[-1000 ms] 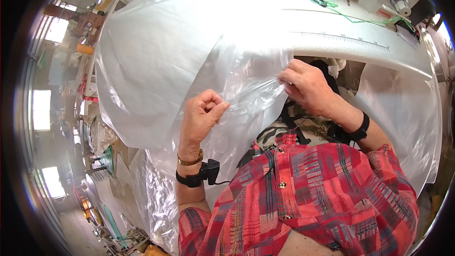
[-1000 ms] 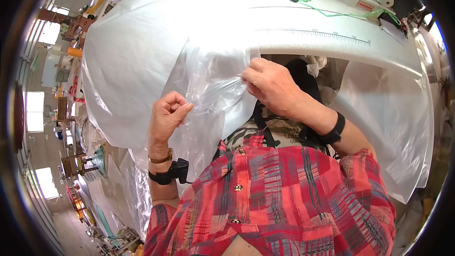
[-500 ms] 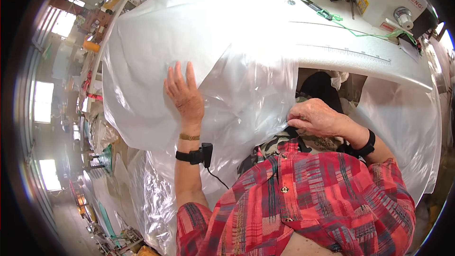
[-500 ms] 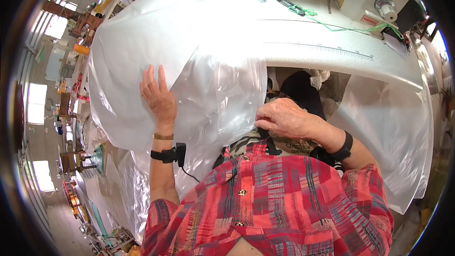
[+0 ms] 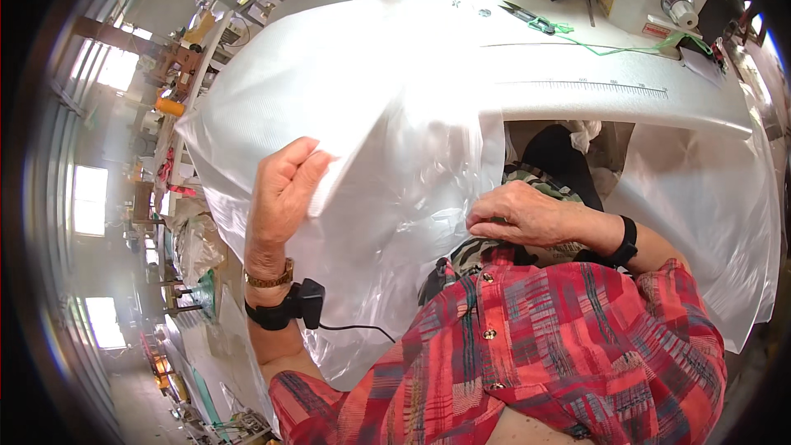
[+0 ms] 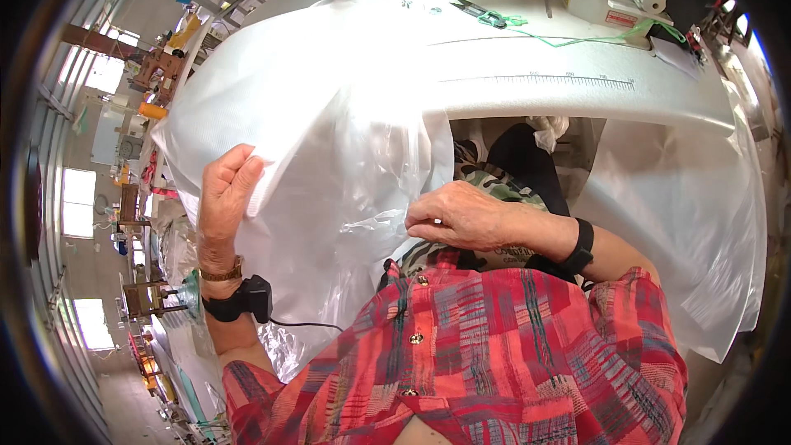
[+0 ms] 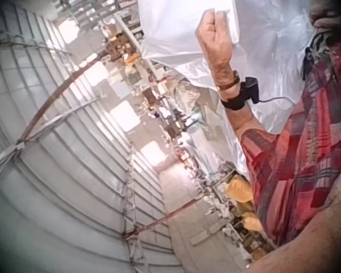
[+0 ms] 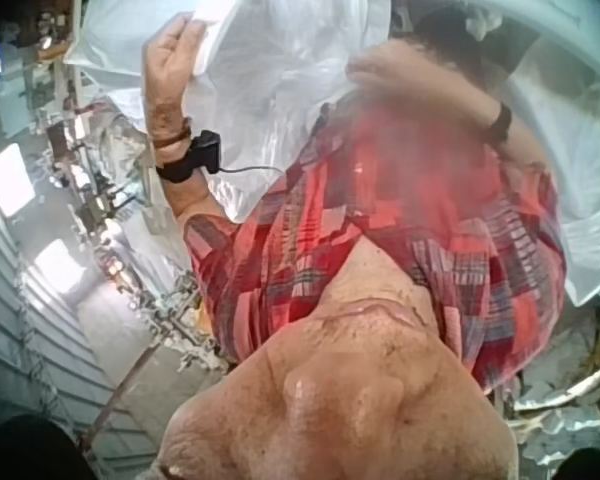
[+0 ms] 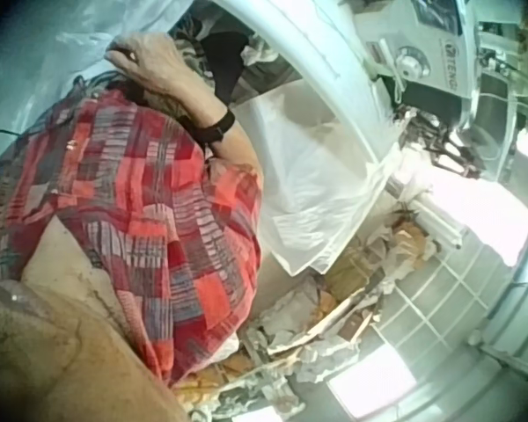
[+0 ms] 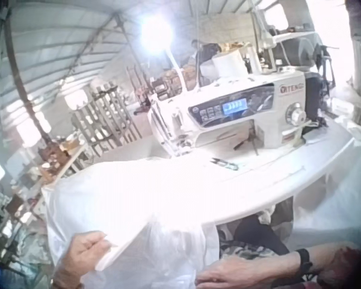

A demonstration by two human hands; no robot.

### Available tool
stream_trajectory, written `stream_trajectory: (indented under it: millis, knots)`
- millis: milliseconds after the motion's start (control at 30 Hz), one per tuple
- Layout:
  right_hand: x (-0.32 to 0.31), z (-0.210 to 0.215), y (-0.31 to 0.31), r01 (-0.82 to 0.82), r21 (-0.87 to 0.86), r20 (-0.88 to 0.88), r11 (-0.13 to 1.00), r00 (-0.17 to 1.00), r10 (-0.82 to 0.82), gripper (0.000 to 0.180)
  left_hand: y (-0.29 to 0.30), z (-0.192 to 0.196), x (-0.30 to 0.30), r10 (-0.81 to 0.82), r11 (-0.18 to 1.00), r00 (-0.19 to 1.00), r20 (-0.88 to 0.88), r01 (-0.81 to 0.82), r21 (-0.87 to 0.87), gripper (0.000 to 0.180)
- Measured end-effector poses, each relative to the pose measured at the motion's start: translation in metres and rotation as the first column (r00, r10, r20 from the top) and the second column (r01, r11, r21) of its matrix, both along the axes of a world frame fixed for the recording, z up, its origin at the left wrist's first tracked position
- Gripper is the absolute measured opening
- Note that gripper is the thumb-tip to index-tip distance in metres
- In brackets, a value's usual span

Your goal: The person is sewing large white plastic sheets together using an industrial sewing machine.

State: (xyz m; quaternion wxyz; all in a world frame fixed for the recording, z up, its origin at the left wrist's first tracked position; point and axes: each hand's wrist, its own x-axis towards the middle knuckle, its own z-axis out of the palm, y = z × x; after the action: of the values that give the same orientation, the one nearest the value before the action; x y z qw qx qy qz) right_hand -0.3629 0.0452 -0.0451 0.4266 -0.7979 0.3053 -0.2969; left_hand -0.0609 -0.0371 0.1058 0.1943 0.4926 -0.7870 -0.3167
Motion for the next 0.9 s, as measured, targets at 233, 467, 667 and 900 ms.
stream_trajectory:
  millis: [233, 467, 667, 900]
  knots:
    - [0.018, 0.020, -0.001, 0.033, -0.101, 0.028, 0.994, 0.999, -0.030, 0.023, 0.048, -0.047, -0.054, -0.069, 0.951, 0.959, -0.273, 0.146, 0.272, 0.018]
    - [0.038, 0.037, 0.001, 0.088, -0.396, 0.115, 0.914, 0.992, -0.046, 0.021, 0.070, -0.103, -0.057, -0.071, 0.982, 0.985, -0.154, 0.096, 0.160, 0.012]
    - [0.045, 0.045, 0.000, -0.015, -0.565, -0.079, 0.825, 0.996, -0.035, 0.016, 0.072, -0.124, -0.048, -0.016, 0.937, 0.933, -0.361, 0.139, 0.320, 0.010]
    - [0.052, 0.047, -0.007, -0.255, -0.599, -0.302, 0.759, 0.950, 0.080, 0.011, 0.071, -0.116, -0.055, 0.253, 0.855, 0.785, -0.565, 0.092, 0.511, 0.018]
